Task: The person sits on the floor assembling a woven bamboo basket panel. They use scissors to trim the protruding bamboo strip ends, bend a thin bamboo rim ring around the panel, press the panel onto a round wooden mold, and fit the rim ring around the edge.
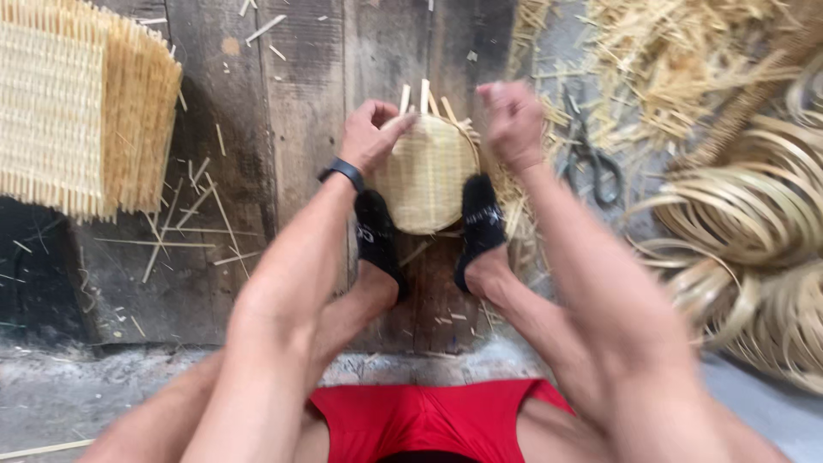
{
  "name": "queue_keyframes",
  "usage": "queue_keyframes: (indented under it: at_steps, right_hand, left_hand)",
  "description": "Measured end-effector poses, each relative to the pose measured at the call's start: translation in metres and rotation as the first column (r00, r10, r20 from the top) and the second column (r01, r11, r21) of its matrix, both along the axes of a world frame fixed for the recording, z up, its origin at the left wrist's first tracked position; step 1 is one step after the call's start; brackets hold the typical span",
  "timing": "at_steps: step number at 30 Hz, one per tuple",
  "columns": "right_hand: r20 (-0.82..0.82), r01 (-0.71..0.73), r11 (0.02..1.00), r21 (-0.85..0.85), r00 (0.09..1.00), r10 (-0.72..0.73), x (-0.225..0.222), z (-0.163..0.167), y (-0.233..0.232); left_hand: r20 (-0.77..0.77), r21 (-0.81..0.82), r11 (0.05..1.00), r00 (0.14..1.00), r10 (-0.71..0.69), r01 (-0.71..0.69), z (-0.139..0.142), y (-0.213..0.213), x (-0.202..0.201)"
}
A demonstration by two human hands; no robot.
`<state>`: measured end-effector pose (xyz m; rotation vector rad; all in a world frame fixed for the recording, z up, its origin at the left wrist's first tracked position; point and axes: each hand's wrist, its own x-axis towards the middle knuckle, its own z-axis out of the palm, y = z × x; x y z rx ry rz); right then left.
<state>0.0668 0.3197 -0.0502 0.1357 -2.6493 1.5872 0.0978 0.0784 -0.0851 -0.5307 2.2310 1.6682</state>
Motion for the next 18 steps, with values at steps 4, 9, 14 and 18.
queue_keyframes:
  at_steps: [4,9,14,18]
  right_hand:
    - [0.269,-0.426,0.708,0.564,0.905,0.330,0.032,0.113,0.116]
    - [0.445,-0.395,0.520,0.758,0.895,0.031,0.115,0.192,0.221]
    - [0.505,-0.238,0.868,0.437,0.863,-0.018,0.141,0.105,0.241]
    - [0.472,-0.086,0.888,0.451,0.868,-0.156,0.146,0.006,0.237]
  left_hand:
    - [-0.039,-0.084,0.979,0.981,-0.191,0.188,0.048,0.003,0.033]
    - [-0.615,-0.329,0.943,0.749,-0.245,0.039,0.102,0.038,0.089]
    - [-0.543,-0.726,0.678,0.504,-0.671,0.120,0.088,0.087,0.154]
    - [-0.318,-0.793,0.511,0.491,-0.811,0.331,0.058,0.101,0.178]
